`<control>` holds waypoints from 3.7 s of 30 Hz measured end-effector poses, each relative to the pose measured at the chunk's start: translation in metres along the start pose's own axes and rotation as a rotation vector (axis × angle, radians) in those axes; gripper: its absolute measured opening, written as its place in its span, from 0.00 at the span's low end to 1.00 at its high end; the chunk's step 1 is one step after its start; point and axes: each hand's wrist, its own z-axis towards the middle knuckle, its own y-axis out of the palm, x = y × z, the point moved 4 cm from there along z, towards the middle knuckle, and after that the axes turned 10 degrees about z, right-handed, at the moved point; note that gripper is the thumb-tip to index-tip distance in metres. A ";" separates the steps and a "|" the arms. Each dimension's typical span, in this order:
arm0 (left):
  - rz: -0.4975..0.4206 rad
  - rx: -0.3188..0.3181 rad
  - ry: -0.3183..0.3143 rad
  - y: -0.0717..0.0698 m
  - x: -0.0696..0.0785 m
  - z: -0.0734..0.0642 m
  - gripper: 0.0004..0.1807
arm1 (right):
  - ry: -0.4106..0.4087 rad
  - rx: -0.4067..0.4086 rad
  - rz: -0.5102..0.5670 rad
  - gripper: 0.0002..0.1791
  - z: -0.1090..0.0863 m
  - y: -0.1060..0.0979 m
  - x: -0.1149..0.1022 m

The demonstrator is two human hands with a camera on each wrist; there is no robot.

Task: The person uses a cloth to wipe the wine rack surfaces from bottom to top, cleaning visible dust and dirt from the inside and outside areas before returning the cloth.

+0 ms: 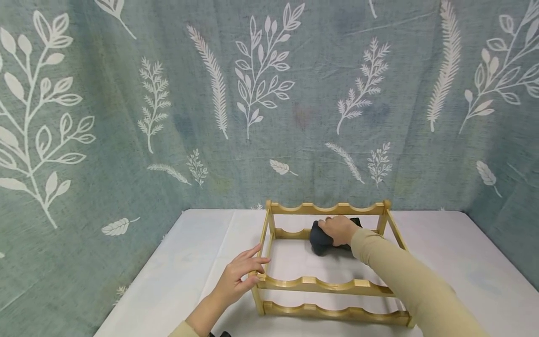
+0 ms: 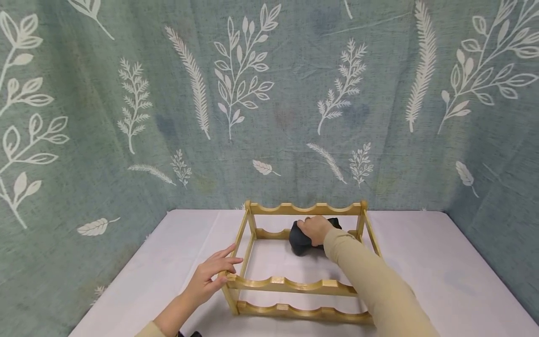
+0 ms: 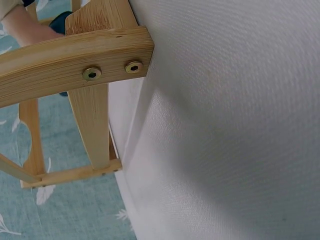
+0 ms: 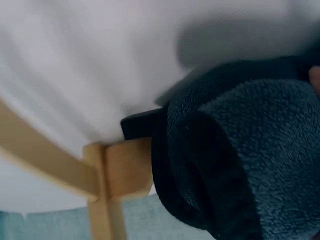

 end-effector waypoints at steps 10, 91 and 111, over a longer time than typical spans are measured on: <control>-0.015 0.016 -0.012 0.002 -0.001 -0.002 0.18 | 0.153 -0.210 0.116 0.38 -0.031 0.007 0.038; -0.037 0.013 -0.047 0.002 0.000 -0.002 0.13 | 0.105 0.188 0.110 0.24 -0.084 -0.082 0.058; -0.045 0.013 -0.040 0.002 -0.002 -0.005 0.14 | 0.002 0.287 0.208 0.26 -0.054 -0.093 0.017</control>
